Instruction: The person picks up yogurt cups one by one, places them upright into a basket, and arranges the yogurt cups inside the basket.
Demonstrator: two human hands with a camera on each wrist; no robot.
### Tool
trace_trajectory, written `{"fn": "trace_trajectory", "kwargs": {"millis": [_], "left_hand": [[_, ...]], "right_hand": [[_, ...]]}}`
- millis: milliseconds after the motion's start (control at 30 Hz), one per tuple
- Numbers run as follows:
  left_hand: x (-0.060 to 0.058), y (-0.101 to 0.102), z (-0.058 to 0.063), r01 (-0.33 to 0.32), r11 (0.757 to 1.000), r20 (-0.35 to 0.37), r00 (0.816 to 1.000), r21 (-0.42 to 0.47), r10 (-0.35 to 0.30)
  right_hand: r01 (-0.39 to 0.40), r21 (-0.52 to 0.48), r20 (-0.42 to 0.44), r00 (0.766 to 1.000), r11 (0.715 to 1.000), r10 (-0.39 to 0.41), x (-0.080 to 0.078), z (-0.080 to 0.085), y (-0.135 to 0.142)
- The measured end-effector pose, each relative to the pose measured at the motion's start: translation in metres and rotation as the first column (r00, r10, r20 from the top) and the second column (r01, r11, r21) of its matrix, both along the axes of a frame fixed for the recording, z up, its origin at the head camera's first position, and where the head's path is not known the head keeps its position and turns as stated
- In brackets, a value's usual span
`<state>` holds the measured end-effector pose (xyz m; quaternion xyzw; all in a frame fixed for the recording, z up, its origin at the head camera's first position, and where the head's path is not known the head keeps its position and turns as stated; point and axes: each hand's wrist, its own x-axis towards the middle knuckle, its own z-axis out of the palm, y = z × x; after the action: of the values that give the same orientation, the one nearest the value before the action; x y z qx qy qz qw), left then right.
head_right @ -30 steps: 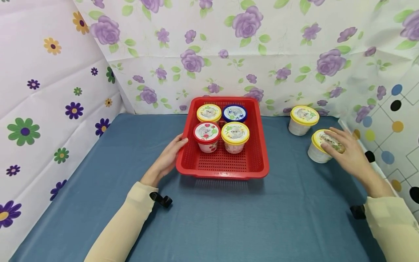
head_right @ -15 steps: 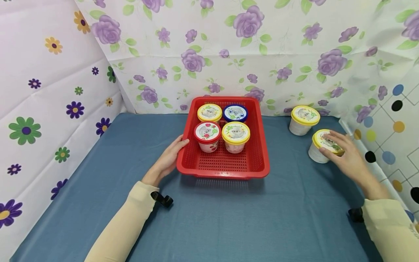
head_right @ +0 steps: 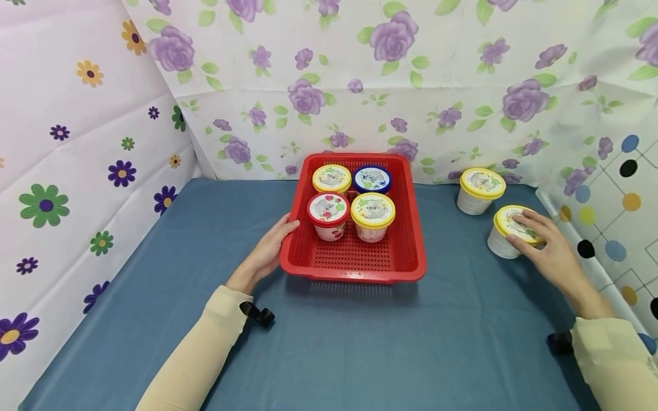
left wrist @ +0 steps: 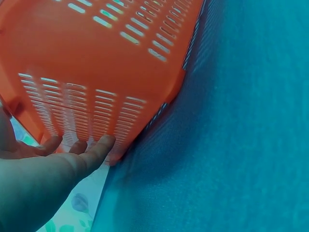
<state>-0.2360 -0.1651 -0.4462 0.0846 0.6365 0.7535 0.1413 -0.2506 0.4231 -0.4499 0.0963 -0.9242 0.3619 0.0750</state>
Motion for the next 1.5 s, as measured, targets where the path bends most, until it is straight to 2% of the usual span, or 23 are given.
{"fn": "trace_trajectory", "kwargs": {"millis": [267,567,733,1200,1500], "left_hand": [[-0.001,0.001,-0.001,-0.01,1.0,-0.002,1.0,0.001,0.01],[-0.002,0.002,-0.004,-0.011,1.0,-0.006,1.0,0.015,0.011],[-0.001,0.002,-0.004,-0.007,1.0,-0.007,1.0,0.014,0.008],[-0.002,0.001,-0.005,-0.013,1.0,-0.006,1.0,-0.004,0.013],[-0.002,0.001,-0.005,-0.018,1.0,0.002,1.0,-0.01,0.018]], "right_hand": [[0.006,-0.039,0.007,1.0,0.999,-0.006,0.0,-0.002,0.003],[0.034,-0.017,0.055,0.998,0.999,-0.033,-0.002,0.002,0.003],[0.062,-0.03,0.056,0.997,0.998,-0.06,-0.002,0.002,0.001],[0.079,-0.073,0.064,0.995,0.994,-0.074,-0.002,0.002,0.002],[0.073,-0.064,0.05,0.996,0.995,-0.07,0.0,0.018,-0.007]]}}
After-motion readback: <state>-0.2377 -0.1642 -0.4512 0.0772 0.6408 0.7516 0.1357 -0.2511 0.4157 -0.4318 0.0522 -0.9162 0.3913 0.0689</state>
